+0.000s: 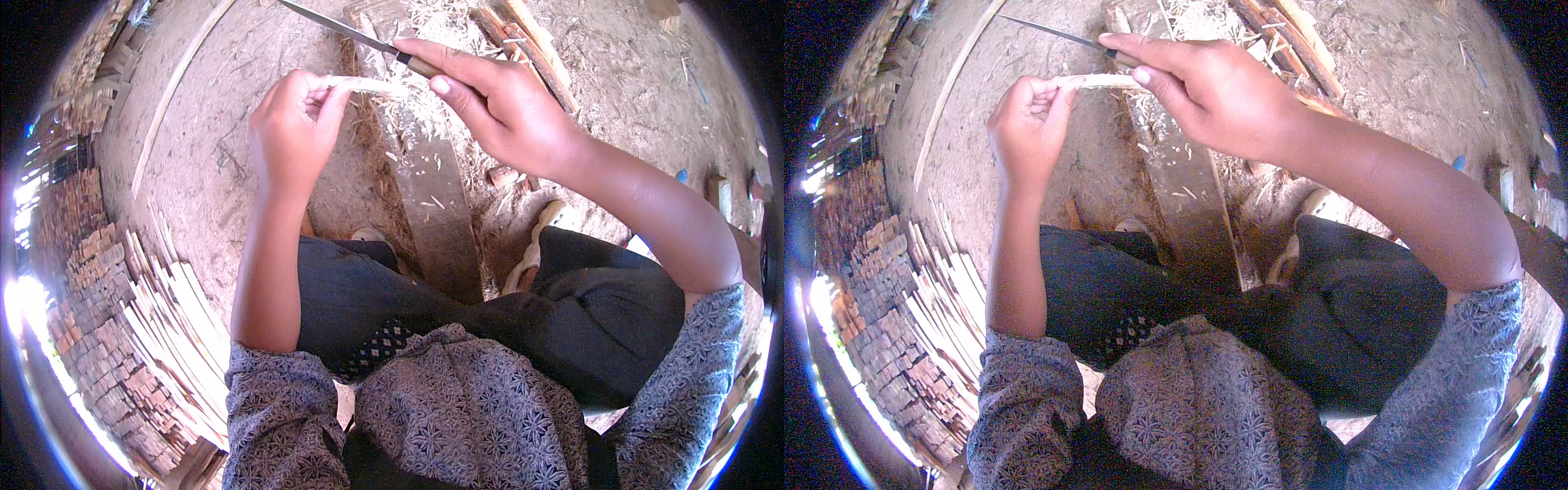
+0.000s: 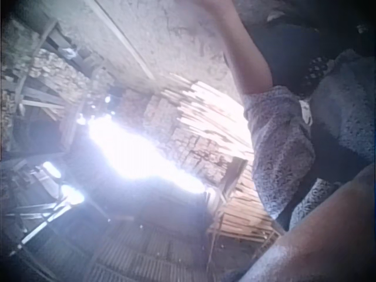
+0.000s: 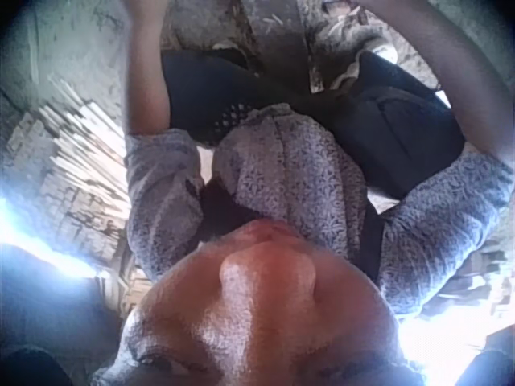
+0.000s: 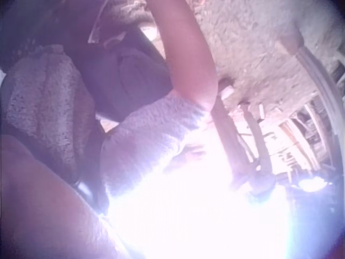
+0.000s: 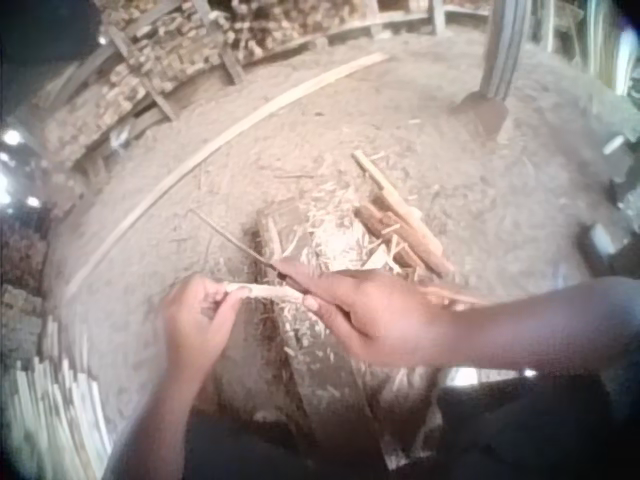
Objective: The person sits on the ground and uses a knife to carve a small piece of wood, repeatedly shaving off thin strips. The person rotates the wood to work on different sides and continues the carving process throughout the clip.
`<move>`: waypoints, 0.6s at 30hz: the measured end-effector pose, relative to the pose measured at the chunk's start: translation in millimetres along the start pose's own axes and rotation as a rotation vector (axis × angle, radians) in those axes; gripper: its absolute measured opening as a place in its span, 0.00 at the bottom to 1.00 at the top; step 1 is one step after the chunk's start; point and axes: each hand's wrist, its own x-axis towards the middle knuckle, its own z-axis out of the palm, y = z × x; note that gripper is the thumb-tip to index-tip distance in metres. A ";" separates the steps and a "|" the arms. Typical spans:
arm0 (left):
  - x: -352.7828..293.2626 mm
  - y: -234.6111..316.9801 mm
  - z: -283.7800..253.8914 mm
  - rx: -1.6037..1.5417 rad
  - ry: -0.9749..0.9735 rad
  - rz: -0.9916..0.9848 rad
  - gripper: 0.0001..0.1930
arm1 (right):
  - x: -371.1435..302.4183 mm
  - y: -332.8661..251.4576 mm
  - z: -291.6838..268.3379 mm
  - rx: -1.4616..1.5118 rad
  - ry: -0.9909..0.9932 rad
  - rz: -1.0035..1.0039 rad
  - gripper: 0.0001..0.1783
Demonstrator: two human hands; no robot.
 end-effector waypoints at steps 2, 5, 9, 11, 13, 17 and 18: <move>0.9 -0.1 -0.2 0.031 0.003 0.027 0.11 | -6.3 1.4 0.1 -0.136 -0.178 0.104 0.24; 2.1 3.0 2.3 -0.017 -0.006 -0.014 0.11 | -7.8 15.7 -6.7 -0.327 -0.413 0.221 0.25; -1.3 -2.5 1.9 -0.006 0.009 0.057 0.10 | 0.7 0.2 -5.5 -0.142 0.013 0.027 0.26; -0.5 -0.5 2.0 -0.010 -0.007 0.026 0.10 | -6.1 8.3 3.6 -0.260 -0.171 0.097 0.26; 0.5 3.2 1.1 0.028 -0.002 0.059 0.10 | -8.4 18.4 7.0 -0.392 -0.392 0.207 0.26; -3.0 5.1 1.0 -0.010 0.018 0.042 0.10 | -0.7 14.7 -0.7 -0.297 -0.229 0.070 0.27; -1.2 5.6 1.6 -0.012 0.011 0.032 0.09 | -2.8 16.2 1.5 -0.263 -0.174 0.031 0.28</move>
